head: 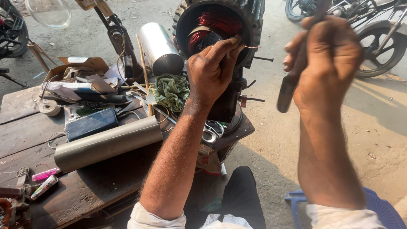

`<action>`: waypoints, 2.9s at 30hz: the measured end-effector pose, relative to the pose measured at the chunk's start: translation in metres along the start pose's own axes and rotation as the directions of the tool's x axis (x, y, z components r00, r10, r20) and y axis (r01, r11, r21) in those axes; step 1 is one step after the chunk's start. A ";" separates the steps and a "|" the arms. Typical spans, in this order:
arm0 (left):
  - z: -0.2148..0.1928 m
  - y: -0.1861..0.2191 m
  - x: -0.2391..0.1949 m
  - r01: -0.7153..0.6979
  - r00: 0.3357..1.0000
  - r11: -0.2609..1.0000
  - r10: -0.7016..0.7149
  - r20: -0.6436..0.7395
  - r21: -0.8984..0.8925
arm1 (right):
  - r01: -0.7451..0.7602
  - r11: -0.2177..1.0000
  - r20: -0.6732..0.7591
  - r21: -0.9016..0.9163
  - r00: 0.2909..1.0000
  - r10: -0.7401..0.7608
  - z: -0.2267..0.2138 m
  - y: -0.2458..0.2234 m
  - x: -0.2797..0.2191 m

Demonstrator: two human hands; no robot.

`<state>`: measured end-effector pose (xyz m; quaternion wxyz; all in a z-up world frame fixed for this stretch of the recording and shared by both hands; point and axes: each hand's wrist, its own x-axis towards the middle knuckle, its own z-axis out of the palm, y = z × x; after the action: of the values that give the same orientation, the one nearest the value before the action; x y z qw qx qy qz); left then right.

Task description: The person works on a motor stator mounted in a vise, using pliers and a knife to strip and trim copper wire ends. The person repeatedly adjusts the stator and wires, then reaches into a box on the workbench to retrieve a small item.

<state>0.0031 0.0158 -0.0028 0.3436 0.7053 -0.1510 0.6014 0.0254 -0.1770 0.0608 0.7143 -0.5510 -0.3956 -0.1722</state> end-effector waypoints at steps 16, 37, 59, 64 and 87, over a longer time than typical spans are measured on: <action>0.003 -0.006 -0.001 0.065 0.998 0.994 -0.064 0.010 -0.090 | 0.532 0.735 0.259 -0.421 0.847 -0.464 0.021 0.044 -0.020; -0.017 -0.018 -0.004 0.120 0.991 0.918 -0.086 0.107 -0.377 | 0.867 0.325 0.663 -0.377 0.498 -0.559 -0.027 0.042 -0.015; -0.049 -0.003 0.008 0.472 0.882 0.694 -0.367 0.297 -0.544 | 0.045 0.793 0.103 -0.608 0.994 0.023 -0.073 0.040 -0.151; -0.045 -0.003 0.001 0.428 0.897 0.753 -0.289 0.334 -0.499 | -0.084 0.844 0.018 -0.530 0.994 0.110 -0.073 0.046 -0.152; -0.038 -0.052 0.003 0.278 0.934 0.866 -0.141 0.329 -0.417 | 0.834 0.483 0.962 -0.266 0.261 0.079 0.057 -0.032 0.109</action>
<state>0.0085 0.0790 -0.0145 0.5377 0.6967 -0.2579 0.3986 0.0510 -0.1146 0.1685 -0.0150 -0.6542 -0.7326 -0.1871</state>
